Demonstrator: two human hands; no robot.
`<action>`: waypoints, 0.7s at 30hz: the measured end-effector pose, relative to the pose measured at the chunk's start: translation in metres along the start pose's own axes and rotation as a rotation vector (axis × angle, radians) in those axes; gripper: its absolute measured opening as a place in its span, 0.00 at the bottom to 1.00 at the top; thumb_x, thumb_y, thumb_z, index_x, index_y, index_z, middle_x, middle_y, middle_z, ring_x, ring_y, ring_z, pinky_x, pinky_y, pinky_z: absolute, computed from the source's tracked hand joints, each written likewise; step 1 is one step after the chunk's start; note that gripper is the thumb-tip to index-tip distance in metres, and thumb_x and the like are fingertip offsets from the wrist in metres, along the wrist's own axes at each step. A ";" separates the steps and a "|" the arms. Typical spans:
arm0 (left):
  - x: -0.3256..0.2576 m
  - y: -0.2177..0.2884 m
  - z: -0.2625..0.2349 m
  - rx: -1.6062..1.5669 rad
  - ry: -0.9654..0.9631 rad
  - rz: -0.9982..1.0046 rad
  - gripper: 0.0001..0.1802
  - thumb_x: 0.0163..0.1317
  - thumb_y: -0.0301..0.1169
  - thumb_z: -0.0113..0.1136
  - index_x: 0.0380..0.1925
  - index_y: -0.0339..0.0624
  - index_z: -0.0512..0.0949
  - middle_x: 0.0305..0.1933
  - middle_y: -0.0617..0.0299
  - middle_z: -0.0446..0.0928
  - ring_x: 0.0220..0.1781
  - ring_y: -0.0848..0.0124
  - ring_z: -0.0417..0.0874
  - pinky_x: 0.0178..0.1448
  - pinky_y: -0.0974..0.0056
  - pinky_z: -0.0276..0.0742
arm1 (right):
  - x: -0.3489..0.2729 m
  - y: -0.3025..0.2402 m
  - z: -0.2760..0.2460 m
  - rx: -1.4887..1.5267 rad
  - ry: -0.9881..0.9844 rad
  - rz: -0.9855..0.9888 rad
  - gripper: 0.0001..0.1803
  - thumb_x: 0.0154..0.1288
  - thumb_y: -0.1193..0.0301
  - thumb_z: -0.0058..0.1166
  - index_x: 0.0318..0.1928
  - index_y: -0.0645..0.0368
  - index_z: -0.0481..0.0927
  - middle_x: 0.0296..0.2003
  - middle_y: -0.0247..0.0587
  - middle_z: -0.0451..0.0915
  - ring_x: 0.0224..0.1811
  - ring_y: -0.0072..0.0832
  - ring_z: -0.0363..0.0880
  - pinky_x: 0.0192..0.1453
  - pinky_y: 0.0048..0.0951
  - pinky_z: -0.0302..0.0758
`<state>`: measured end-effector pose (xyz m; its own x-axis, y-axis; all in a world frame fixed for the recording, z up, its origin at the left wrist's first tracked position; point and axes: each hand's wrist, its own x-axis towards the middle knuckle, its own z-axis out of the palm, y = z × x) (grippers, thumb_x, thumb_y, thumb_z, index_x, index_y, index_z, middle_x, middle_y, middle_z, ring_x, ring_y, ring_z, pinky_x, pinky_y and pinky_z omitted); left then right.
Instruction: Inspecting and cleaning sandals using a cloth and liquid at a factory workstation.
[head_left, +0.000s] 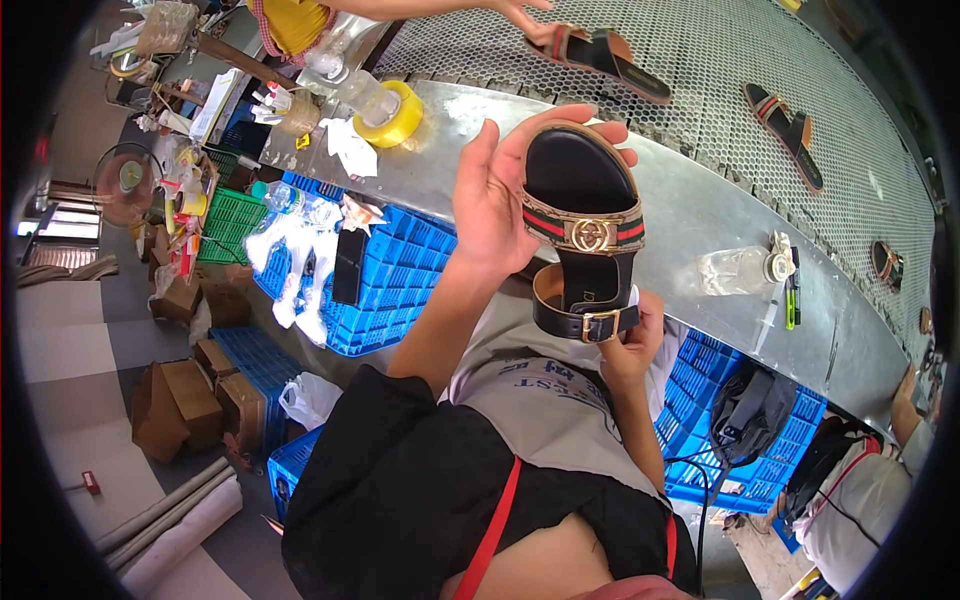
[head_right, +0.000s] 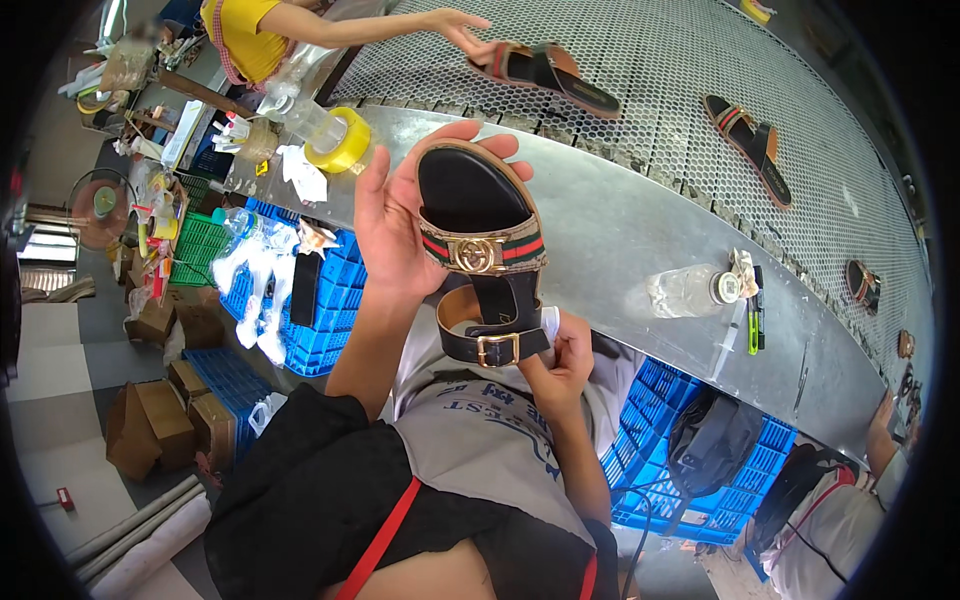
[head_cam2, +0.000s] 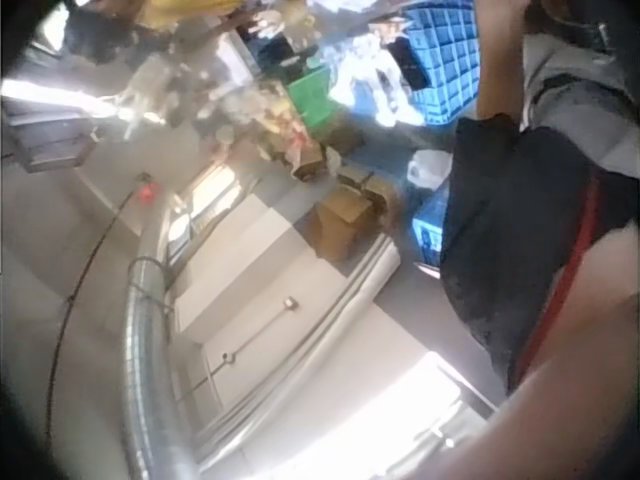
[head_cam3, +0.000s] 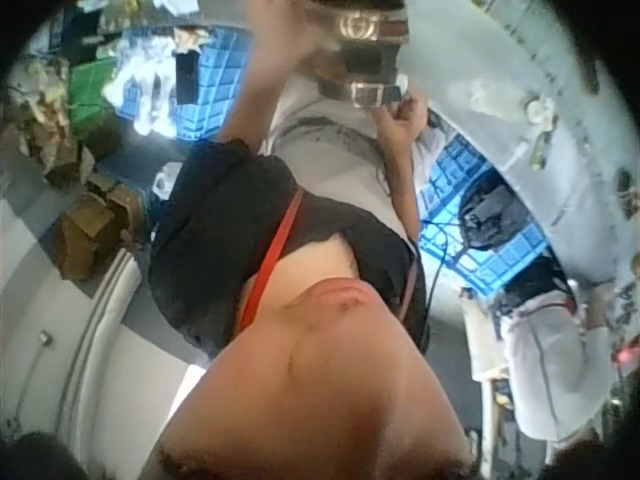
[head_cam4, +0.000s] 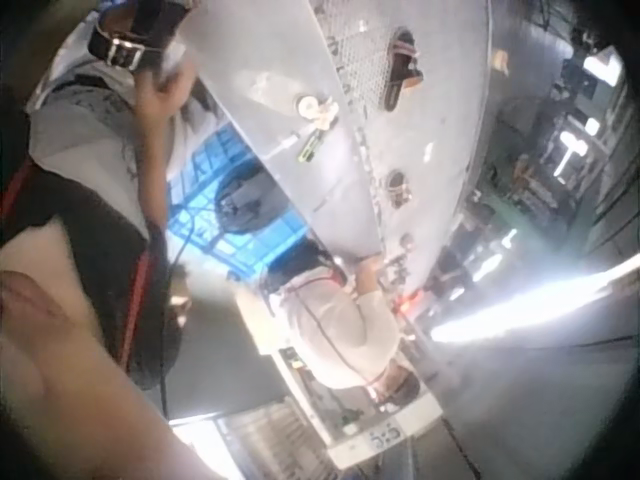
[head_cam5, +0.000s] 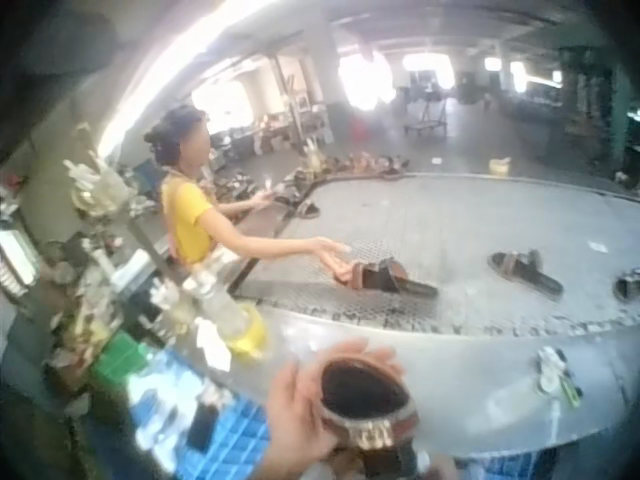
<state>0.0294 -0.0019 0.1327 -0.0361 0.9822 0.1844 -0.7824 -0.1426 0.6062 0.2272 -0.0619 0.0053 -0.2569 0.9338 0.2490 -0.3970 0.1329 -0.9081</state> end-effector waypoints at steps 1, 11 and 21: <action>0.000 0.000 0.002 0.026 -0.012 0.000 0.42 0.74 0.60 0.28 0.68 0.33 0.62 0.67 0.35 0.68 0.67 0.42 0.73 0.64 0.38 0.76 | -0.001 0.001 -0.001 0.019 0.011 -0.003 0.24 0.61 0.80 0.65 0.55 0.66 0.69 0.47 0.40 0.79 0.47 0.20 0.77 0.52 0.22 0.74; 0.031 -0.027 0.002 -0.065 -0.028 -0.106 0.38 0.73 0.63 0.25 0.72 0.50 0.56 0.67 0.44 0.67 0.64 0.36 0.73 0.61 0.32 0.76 | 0.027 -0.031 0.014 0.436 0.156 0.393 0.34 0.59 0.75 0.62 0.65 0.62 0.63 0.46 0.47 0.82 0.23 0.13 0.76 0.15 0.11 0.61; 0.047 -0.049 -0.006 -0.114 0.063 -0.129 0.38 0.74 0.63 0.22 0.69 0.50 0.63 0.60 0.48 0.73 0.55 0.46 0.80 0.53 0.36 0.82 | 0.034 -0.038 0.007 0.490 0.140 0.453 0.28 0.66 0.70 0.55 0.65 0.62 0.64 0.43 0.52 0.83 0.10 0.11 0.61 0.11 0.13 0.56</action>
<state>0.0627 0.0519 0.1071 0.0329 0.9977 0.0597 -0.8484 -0.0038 0.5294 0.2271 -0.0381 0.0508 -0.3887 0.9003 -0.1959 -0.6389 -0.4166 -0.6467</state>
